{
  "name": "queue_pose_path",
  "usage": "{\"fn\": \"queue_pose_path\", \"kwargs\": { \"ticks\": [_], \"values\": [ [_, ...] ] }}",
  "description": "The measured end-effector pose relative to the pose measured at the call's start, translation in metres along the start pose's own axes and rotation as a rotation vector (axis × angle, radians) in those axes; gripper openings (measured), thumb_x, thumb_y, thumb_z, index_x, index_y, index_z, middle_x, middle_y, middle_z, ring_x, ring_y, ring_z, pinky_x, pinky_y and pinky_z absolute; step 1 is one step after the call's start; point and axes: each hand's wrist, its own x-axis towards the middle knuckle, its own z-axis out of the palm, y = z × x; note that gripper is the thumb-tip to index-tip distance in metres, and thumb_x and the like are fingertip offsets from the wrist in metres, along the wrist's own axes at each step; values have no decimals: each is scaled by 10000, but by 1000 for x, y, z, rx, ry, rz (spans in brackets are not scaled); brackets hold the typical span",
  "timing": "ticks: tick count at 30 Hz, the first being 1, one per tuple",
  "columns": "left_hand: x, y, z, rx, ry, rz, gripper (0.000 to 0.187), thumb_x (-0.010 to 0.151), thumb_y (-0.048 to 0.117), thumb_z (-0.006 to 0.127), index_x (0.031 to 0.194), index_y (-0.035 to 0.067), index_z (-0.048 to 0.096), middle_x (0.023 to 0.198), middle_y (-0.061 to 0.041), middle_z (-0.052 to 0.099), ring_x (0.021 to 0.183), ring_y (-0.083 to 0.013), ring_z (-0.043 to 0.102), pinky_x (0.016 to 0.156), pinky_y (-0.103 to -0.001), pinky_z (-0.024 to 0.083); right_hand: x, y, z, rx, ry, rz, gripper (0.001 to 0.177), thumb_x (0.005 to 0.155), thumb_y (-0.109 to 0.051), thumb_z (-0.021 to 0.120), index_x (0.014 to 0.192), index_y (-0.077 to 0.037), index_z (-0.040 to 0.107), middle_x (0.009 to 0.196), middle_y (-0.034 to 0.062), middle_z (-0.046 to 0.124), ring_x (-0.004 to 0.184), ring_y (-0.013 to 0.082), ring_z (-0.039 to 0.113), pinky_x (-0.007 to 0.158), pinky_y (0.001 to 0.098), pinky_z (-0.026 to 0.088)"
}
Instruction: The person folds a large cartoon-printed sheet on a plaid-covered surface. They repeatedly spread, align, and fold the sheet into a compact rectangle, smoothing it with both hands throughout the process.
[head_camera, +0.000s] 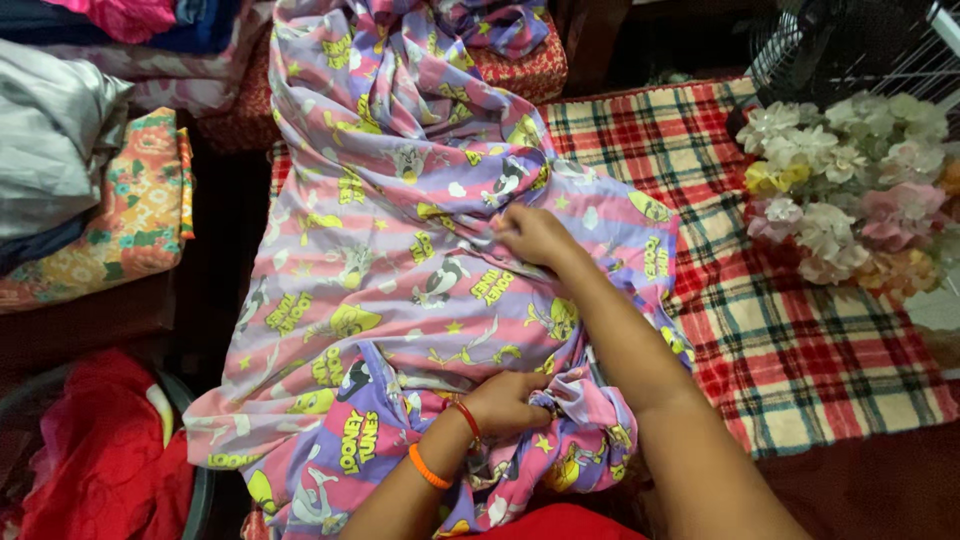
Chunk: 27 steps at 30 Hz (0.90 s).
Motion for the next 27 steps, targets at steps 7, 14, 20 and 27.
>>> {"fn": "queue_pose_path", "kwargs": {
  "ticks": [7,14,20,27],
  "values": [
    [-10,13,-2,75,10,36,522,808,227,693,1327,172,695,1100,-119,762,976,-222,728,889,-338,551,29,99,-55,356,422,668,135,939,-90,539,1024,-137,633,844,133,686,758,319,703,699,456,555],
    [-9,12,-1,36,13,20,497,806,223,710,1299,163,702,1090,-103,779,968,-175,727,889,-325,553,56,83,-67,-238,518,244,350,858,-312,755,1109,-72,721,1010,208,716,940,407,668,826,536,526],
    [-9,9,1,-41,15,5,490,806,227,688,1292,167,707,1061,-104,774,945,-189,729,880,-333,564,116,79,-96,-66,414,415,407,735,-363,832,1030,-107,719,1021,180,725,943,369,702,847,481,552],
    [-12,16,-1,103,57,0,523,762,263,704,1278,179,711,1072,-125,768,985,-262,743,905,-368,557,160,120,-172,161,904,189,400,865,-179,720,1179,-34,517,1089,200,688,971,329,703,899,421,567]
  ]
}}
